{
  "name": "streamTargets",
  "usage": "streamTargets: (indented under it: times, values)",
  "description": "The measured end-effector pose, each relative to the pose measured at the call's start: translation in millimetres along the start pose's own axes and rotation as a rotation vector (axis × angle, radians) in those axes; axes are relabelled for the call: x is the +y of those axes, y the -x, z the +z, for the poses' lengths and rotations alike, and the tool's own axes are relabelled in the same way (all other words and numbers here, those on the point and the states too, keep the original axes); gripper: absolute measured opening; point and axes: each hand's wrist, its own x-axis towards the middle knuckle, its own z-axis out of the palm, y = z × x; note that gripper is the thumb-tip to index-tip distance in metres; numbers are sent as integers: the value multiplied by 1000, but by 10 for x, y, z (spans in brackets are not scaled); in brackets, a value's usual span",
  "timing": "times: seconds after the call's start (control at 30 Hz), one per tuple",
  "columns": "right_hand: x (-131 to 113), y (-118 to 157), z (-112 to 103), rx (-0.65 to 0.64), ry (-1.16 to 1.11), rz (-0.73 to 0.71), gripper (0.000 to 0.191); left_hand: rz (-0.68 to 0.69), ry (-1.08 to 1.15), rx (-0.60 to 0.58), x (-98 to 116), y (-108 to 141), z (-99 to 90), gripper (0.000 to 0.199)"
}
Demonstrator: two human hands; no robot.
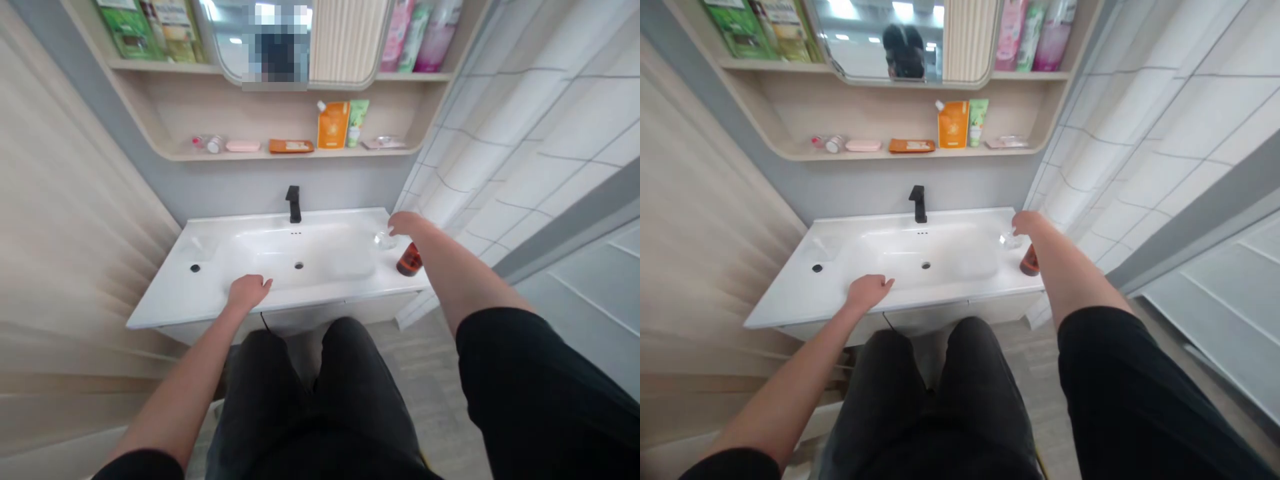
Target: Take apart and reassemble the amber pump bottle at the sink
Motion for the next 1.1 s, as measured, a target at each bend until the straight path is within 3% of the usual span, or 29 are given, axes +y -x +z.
streamTargets:
  times: [0.1,0.13,0.3,0.4,0.47,0.57,0.6,0.67,0.73,0.83,0.9,0.93,1.03,1.1]
  values:
    - [-131,9,-129,-200,57,-19,28,3,5,-11,11,-3,-16,63]
    - [-213,31,-199,-193,62,-27,28,6,6,-13,11,-2,-21,63]
    - [-891,396,-567,-20,-3,-217,26,3,63,34,-36,17,-2,54]
    - [-1391,710,-695,86,-104,-416,27,86,262,107,20,66,33,45]
    - [-1724,874,-725,123,-202,-520,21,224,515,156,172,116,55,58]
    - [-2190,1017,-723,160,-416,-613,12,441,902,191,535,193,77,102]
    - [-2325,1043,-719,150,-493,-633,13,472,987,199,655,214,80,108]
    - [-2540,1082,-710,121,-627,-645,21,455,1073,217,834,241,79,102]
    - [-2667,1122,-681,143,-754,-632,24,385,1100,244,896,248,77,86]
    - [-2731,1212,-530,306,-992,-575,19,322,1200,289,812,231,92,76]
    - [-2754,1288,-331,359,-1210,-494,36,306,1305,294,716,213,119,78]
    - [-2774,1328,-209,325,-1331,-456,47,298,1345,288,676,206,136,80]
    - [-2886,1421,157,58,-1614,-457,76,266,1385,288,609,191,189,83]
    - [-2983,1440,331,-38,-1691,-476,85,263,1365,305,605,186,220,82]
